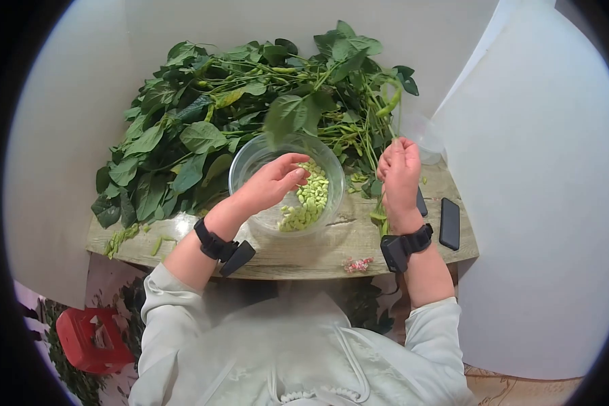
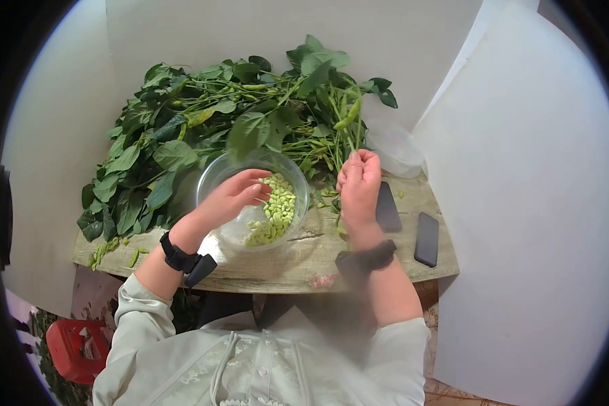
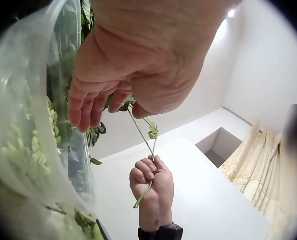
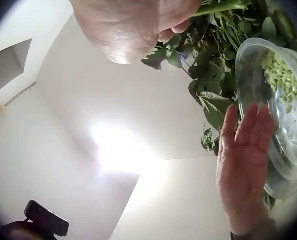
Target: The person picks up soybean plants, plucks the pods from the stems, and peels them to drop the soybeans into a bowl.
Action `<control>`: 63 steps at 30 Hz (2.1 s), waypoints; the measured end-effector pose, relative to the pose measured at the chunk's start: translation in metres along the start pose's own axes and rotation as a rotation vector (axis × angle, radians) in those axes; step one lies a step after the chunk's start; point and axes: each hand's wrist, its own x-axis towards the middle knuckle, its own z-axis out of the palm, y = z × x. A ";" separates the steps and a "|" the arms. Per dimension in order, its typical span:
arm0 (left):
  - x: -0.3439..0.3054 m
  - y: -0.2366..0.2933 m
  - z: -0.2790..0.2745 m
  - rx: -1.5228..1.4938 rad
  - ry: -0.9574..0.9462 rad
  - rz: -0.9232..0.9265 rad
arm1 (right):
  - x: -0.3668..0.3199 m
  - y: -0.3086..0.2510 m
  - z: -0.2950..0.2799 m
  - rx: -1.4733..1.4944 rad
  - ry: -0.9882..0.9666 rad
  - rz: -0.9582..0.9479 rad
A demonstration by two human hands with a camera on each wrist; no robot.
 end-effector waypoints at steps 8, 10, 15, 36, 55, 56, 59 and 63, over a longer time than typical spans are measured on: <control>-0.008 -0.004 0.015 0.136 0.008 -0.004 | 0.023 -0.056 0.015 0.086 -0.030 -0.283; -0.014 -0.001 0.020 0.308 0.061 0.102 | 0.039 -0.066 0.015 0.095 -0.015 -0.325; -0.047 0.014 0.041 0.705 0.031 0.144 | 0.066 -0.059 0.010 0.025 -0.001 -0.394; -0.075 -0.010 0.092 0.855 0.364 0.161 | 0.005 0.066 -0.033 0.087 -0.033 0.574; 0.060 0.020 0.128 -0.515 0.351 -0.246 | -0.009 0.066 -0.015 -0.279 -0.085 0.138; 0.063 0.018 0.126 -0.587 0.385 -0.255 | -0.003 0.072 -0.022 -0.463 -0.144 0.081; 0.066 0.008 0.107 -0.669 0.286 -0.336 | 0.008 0.057 -0.038 -0.688 -0.163 -0.117; 0.055 0.017 0.110 -0.794 0.236 -0.315 | 0.013 0.040 -0.060 -1.420 -0.098 -0.239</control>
